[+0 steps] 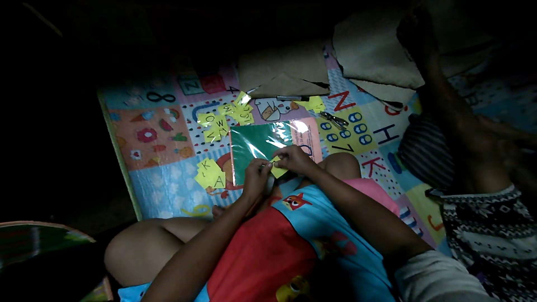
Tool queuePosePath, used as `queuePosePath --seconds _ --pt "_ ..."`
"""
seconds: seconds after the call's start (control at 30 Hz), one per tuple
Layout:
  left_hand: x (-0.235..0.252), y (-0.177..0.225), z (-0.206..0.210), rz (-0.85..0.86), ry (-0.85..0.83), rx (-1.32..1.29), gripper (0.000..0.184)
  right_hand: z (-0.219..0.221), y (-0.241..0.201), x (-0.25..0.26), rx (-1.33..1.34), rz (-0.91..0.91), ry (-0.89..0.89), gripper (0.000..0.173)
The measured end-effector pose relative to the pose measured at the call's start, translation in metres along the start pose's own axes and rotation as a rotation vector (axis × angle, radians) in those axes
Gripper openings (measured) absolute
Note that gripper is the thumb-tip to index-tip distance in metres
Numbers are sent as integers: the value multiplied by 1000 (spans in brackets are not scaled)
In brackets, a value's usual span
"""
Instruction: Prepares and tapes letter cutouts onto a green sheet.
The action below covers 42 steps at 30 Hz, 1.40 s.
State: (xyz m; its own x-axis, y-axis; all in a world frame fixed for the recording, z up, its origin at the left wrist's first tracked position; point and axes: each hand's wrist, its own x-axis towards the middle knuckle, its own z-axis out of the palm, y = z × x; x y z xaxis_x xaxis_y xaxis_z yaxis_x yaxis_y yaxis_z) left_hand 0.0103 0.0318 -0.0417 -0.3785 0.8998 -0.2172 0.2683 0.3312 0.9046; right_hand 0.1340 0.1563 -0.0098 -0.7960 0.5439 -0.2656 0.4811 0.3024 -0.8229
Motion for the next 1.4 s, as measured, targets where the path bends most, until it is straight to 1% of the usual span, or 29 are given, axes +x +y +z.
queuePosePath --seconds 0.03,0.13,0.27,0.4,0.5,0.57,0.67,0.73,0.83,0.9,1.07,1.2,1.27,1.4 --pt "0 1 0 1 -3 3 21 0 1 0 5 0 2 18" --pt "-1 -2 0 56 12 17 21 -5 5 1 78 30 -55 15" --pt "-2 -3 2 75 14 26 18 -9 7 0 94 17 -53 14" --pt "-1 -3 1 94 -17 68 20 -12 4 -2 60 10 -42 13" --pt "1 5 -3 7 -84 73 24 -11 5 -1 59 -16 -40 12" --pt "2 7 -5 -34 -109 36 23 -10 6 -1 60 -50 -46 12" --pt "4 4 -7 -18 -136 7 17 -8 8 -1 74 -88 -39 9" --pt "5 4 -7 -4 -141 -1 16 -7 8 -1 75 -81 -28 9" --pt "6 4 -6 6 -122 -8 16 -9 8 0 14 -93 -49 13" --pt "6 6 -7 -22 -123 -6 15 -12 8 0 -23 -109 -73 15" --pt "8 3 -5 -26 -136 19 16 -14 -1 1 -52 -3 -85 12" --pt "7 6 -9 -78 -142 17 21 -12 3 4 -69 -15 -101 14" --pt "8 5 -10 -94 -136 -12 27 -15 3 5 -91 8 -107 15" --pt "9 5 -13 -150 -162 -143 40 -32 6 10 -149 178 -54 18"
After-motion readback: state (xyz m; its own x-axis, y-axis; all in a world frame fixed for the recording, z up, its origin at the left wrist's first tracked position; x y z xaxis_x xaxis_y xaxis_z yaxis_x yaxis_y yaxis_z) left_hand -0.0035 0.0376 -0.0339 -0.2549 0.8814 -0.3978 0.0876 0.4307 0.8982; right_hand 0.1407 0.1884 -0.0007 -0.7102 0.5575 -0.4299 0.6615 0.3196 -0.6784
